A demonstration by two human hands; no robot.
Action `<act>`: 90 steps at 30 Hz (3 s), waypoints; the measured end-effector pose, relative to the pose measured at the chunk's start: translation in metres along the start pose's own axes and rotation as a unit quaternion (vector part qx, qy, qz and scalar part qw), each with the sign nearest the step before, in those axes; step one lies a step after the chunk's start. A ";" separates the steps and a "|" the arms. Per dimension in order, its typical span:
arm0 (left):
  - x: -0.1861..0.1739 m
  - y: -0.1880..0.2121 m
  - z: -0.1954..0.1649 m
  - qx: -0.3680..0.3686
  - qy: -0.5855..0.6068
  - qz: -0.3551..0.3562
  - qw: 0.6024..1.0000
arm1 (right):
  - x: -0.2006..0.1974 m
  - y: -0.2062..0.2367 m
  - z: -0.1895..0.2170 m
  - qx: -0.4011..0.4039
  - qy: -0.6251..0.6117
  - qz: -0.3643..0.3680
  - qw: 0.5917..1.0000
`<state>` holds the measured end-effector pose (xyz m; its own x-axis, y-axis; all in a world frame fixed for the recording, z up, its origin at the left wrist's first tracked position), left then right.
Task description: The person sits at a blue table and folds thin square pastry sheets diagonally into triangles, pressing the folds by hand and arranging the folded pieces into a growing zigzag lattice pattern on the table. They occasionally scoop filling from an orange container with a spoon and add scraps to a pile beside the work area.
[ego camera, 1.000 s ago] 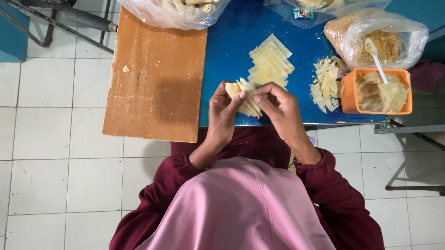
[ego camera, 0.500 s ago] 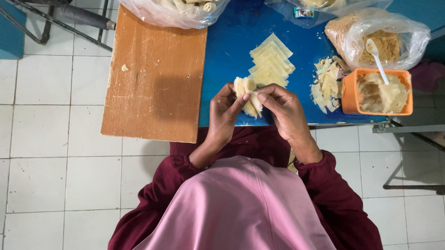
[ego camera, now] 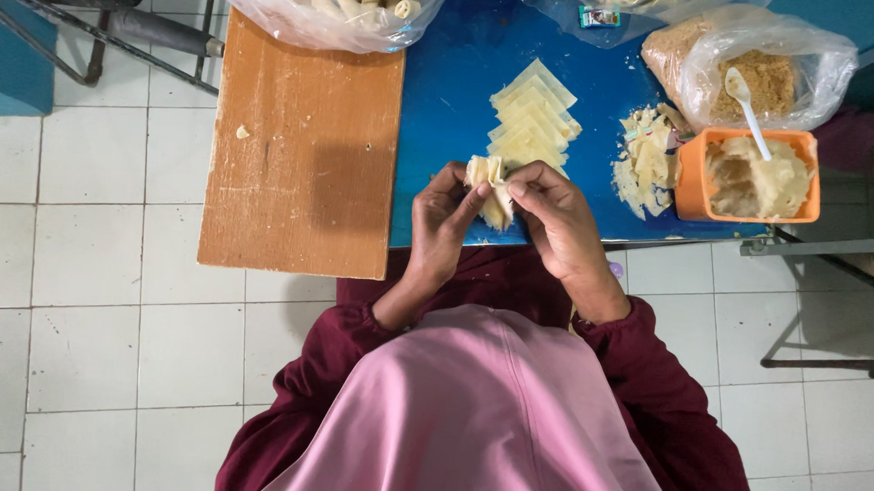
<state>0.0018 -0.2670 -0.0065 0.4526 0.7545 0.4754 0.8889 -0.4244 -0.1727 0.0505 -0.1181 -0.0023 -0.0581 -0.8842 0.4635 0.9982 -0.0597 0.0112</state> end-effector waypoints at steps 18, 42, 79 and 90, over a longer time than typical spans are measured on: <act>-0.008 0.004 -0.006 0.070 0.110 -0.065 0.989 | -0.006 0.009 0.069 -0.294 0.621 -0.148 0.711; 0.005 0.000 -0.005 0.024 0.023 -0.041 0.999 | 0.055 0.020 0.055 -0.248 0.528 -0.021 0.812; 0.006 0.002 -0.001 0.039 0.154 -0.026 0.987 | 0.085 0.022 0.073 -0.341 0.623 -0.030 0.703; 0.000 0.006 0.001 -0.013 0.153 -0.036 0.987 | -0.022 -0.009 0.039 -0.114 0.263 -0.080 0.955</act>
<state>0.0070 -0.2690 -0.0085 0.3415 0.5985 0.7247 0.9140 -0.3912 -0.1076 0.0434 -0.0801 0.0216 -0.2709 -0.9618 -0.0385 0.9494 -0.2604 -0.1754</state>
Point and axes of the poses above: each hand's wrist, its own y-axis away from the middle knuckle, its own x-axis out of the palm, z = x × y, the point moved 6 cm from there along -y, towards the middle knuckle, and after that the axes turned 3 degrees about z, right-handed, at the moved point
